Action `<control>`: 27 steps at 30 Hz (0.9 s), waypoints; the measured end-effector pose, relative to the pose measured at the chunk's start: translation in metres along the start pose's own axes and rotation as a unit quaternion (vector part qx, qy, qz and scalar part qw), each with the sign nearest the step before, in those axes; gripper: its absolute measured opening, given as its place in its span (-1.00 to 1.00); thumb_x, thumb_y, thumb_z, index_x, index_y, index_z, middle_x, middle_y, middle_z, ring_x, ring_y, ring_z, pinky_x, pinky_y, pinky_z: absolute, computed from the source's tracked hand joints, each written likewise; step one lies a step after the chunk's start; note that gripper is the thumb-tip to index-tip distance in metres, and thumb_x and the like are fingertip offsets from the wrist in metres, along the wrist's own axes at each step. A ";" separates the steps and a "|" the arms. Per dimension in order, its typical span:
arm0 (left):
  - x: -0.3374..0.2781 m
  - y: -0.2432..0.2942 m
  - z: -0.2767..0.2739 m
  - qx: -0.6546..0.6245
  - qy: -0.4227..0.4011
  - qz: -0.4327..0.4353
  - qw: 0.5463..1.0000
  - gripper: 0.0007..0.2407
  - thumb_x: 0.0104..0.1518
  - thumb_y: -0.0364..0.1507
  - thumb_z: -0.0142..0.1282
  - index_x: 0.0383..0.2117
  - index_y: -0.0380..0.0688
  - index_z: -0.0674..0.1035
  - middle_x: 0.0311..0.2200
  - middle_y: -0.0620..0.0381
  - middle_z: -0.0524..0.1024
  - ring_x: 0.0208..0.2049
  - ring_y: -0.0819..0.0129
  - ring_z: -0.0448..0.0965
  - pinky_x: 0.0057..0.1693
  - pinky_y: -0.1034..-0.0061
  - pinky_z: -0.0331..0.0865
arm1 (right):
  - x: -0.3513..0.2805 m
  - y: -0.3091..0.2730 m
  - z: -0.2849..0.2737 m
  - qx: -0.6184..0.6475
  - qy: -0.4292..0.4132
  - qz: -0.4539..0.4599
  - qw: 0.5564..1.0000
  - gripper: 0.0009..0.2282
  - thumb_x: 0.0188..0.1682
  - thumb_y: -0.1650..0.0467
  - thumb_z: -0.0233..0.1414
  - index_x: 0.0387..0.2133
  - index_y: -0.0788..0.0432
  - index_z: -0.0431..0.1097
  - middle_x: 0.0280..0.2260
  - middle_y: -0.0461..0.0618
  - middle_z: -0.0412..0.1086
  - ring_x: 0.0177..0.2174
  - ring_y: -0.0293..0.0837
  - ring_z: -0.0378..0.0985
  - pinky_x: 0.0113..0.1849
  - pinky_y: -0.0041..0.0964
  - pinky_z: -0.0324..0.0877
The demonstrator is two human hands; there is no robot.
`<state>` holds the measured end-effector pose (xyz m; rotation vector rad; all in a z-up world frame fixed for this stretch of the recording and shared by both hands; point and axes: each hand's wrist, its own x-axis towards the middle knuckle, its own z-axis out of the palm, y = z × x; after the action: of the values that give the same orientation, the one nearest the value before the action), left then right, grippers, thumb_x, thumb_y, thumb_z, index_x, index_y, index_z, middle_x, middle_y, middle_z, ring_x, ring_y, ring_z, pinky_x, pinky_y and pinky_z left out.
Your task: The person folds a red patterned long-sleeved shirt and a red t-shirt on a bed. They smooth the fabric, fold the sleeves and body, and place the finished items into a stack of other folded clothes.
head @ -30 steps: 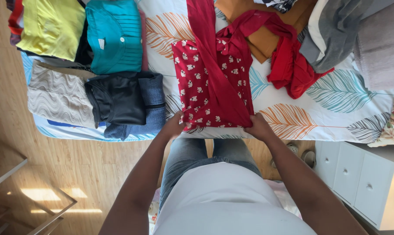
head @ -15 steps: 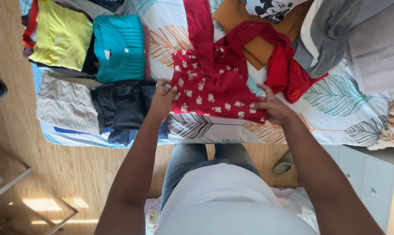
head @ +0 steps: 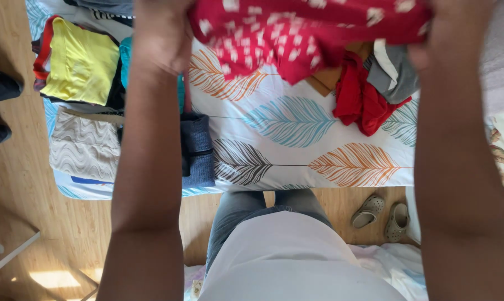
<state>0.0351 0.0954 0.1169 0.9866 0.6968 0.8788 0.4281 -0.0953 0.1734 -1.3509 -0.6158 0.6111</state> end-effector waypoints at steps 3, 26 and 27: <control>-0.007 0.028 0.019 0.074 -0.029 0.115 0.990 -0.80 0.30 -0.71 0.01 -0.01 -0.26 0.55 -0.07 0.03 0.57 -0.13 0.39 0.58 0.08 0.54 0.53 | 0.001 -0.002 -0.022 -0.082 -0.032 -0.067 0.994 -0.75 0.08 0.62 0.17 -0.02 0.35 0.34 -0.11 0.15 0.50 -0.21 -0.05 0.73 -0.14 -0.29 0.82; -0.223 -0.265 -0.056 0.481 -0.054 -0.276 0.830 -0.39 0.25 -0.62 -0.19 0.47 0.16 0.09 0.43 -0.06 0.09 0.37 -0.07 0.20 0.39 0.16 0.20 | -0.218 0.264 -0.086 -0.465 -0.170 0.119 0.861 -0.80 0.08 0.57 -0.05 -0.28 -0.03 0.44 -0.06 -0.13 0.30 -0.03 0.07 0.48 -0.02 0.02 0.42; -0.226 -0.264 -0.052 0.489 -0.053 -0.279 0.825 -0.39 0.25 -0.62 -0.20 0.47 0.17 0.08 0.44 -0.06 0.07 0.36 -0.09 0.21 0.37 0.14 0.23 | -0.215 0.253 -0.080 -0.481 -0.186 0.117 0.849 -0.78 0.10 0.57 -0.10 -0.25 -0.03 0.43 0.00 -0.15 0.28 -0.03 0.07 0.48 -0.03 0.04 0.45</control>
<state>-0.0361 -0.1538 -0.1203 1.5902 1.3040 -0.1290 0.3233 -0.2747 -0.0984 -2.3001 -1.1754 0.8137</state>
